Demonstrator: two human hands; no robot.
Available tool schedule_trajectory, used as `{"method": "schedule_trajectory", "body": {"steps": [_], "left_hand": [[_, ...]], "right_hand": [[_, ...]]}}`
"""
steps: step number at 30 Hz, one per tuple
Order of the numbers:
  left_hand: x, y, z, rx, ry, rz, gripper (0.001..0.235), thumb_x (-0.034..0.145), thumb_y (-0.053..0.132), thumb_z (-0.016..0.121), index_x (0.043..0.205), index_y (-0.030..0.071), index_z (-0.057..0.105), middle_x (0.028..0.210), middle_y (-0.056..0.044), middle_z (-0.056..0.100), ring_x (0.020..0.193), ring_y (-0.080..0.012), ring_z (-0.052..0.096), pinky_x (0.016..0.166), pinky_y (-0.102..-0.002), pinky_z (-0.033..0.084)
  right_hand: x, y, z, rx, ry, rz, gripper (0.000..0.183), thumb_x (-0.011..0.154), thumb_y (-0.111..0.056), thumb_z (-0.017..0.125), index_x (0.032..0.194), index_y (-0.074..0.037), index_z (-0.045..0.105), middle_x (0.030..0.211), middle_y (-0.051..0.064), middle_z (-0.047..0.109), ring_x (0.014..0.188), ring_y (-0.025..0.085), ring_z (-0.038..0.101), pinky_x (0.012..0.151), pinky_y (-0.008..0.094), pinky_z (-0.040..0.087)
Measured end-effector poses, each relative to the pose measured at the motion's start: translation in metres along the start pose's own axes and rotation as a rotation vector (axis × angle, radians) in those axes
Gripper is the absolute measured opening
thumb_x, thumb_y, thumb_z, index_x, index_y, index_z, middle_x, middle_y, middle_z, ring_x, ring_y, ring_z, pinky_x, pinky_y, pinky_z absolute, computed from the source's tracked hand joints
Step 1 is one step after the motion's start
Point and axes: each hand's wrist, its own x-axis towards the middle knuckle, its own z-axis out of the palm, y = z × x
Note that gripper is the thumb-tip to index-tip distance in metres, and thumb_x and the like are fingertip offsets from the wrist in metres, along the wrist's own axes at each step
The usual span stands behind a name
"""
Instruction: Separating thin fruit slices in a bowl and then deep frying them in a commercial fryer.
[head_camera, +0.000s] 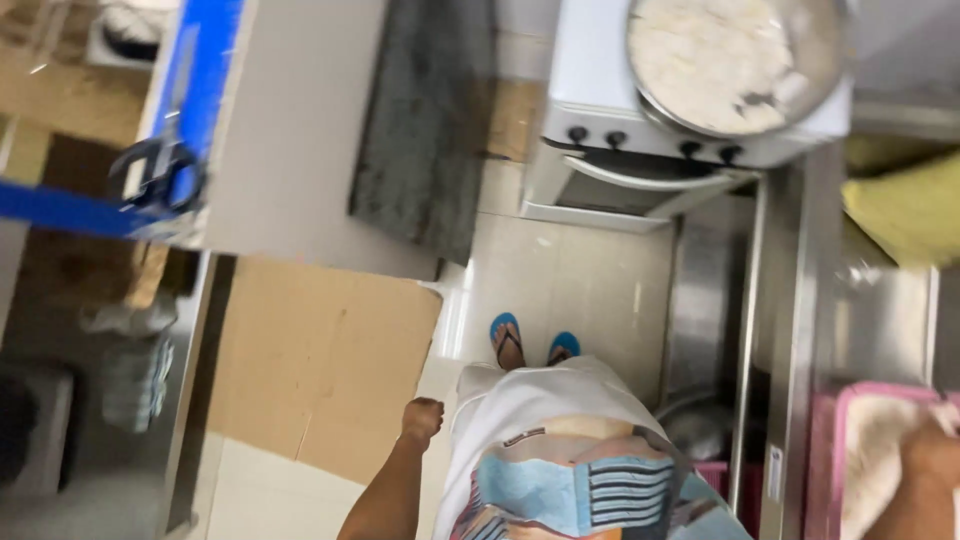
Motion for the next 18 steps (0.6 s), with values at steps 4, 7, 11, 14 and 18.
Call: {"method": "schedule_trajectory", "body": {"steps": [4, 7, 11, 14, 18], "left_hand": [[-0.01, 0.004, 0.007, -0.095, 0.018, -0.053, 0.006, 0.078, 0.001, 0.063, 0.073, -0.001, 0.064, 0.063, -0.011, 0.057, 0.054, -0.0203, 0.05, 0.043, -0.032, 0.039], [-0.034, 0.025, 0.007, -0.052, -0.022, -0.113, 0.03, 0.087, 0.002, 0.058, 0.112, -0.003, 0.073, 0.091, -0.013, 0.068, 0.077, -0.0215, 0.061, 0.065, -0.029, 0.054], [0.001, 0.023, 0.025, -0.114, 0.046, 0.036, 0.028, 0.078, 0.0, 0.056, 0.096, -0.004, 0.076, 0.072, -0.013, 0.064, 0.062, -0.021, 0.055, 0.048, -0.029, 0.042], [0.006, 0.031, 0.029, -0.103, 0.081, 0.131, 0.031, 0.078, -0.001, 0.049, 0.094, 0.004, 0.076, 0.083, -0.009, 0.072, 0.068, -0.0197, 0.059, 0.053, -0.031, 0.045], [0.015, 0.064, 0.037, -0.193, 0.099, 0.202, 0.023, 0.081, -0.001, 0.056, 0.094, 0.007, 0.074, 0.087, -0.005, 0.073, 0.074, -0.017, 0.06, 0.061, -0.029, 0.046]], "right_hand": [[0.014, -0.048, 0.032, 0.104, -0.092, -0.013, 0.034, 0.1, -0.023, 0.081, 0.126, -0.002, 0.077, 0.102, 0.01, 0.073, 0.092, 0.018, 0.066, 0.089, 0.031, 0.052], [0.003, -0.178, 0.025, 0.342, -0.205, 0.03, 0.017, 0.112, -0.003, 0.062, 0.125, 0.001, 0.072, 0.109, 0.016, 0.072, 0.082, 0.023, 0.072, 0.078, 0.03, 0.057], [0.021, -0.258, 0.036, 0.277, -0.28, -0.013, 0.033, 0.103, -0.028, 0.066, 0.127, -0.008, 0.075, 0.111, 0.012, 0.074, 0.098, 0.019, 0.069, 0.093, 0.032, 0.053], [0.043, -0.31, 0.042, 0.336, -0.274, -0.276, 0.03, 0.102, -0.017, 0.074, 0.127, -0.002, 0.074, 0.113, 0.013, 0.075, 0.106, 0.02, 0.069, 0.087, 0.033, 0.055], [0.103, -0.391, 0.038, 0.422, -0.267, -0.504, 0.029, 0.099, -0.009, 0.076, 0.126, 0.001, 0.072, 0.117, 0.014, 0.066, 0.1, 0.022, 0.063, 0.079, 0.031, 0.051]]}}
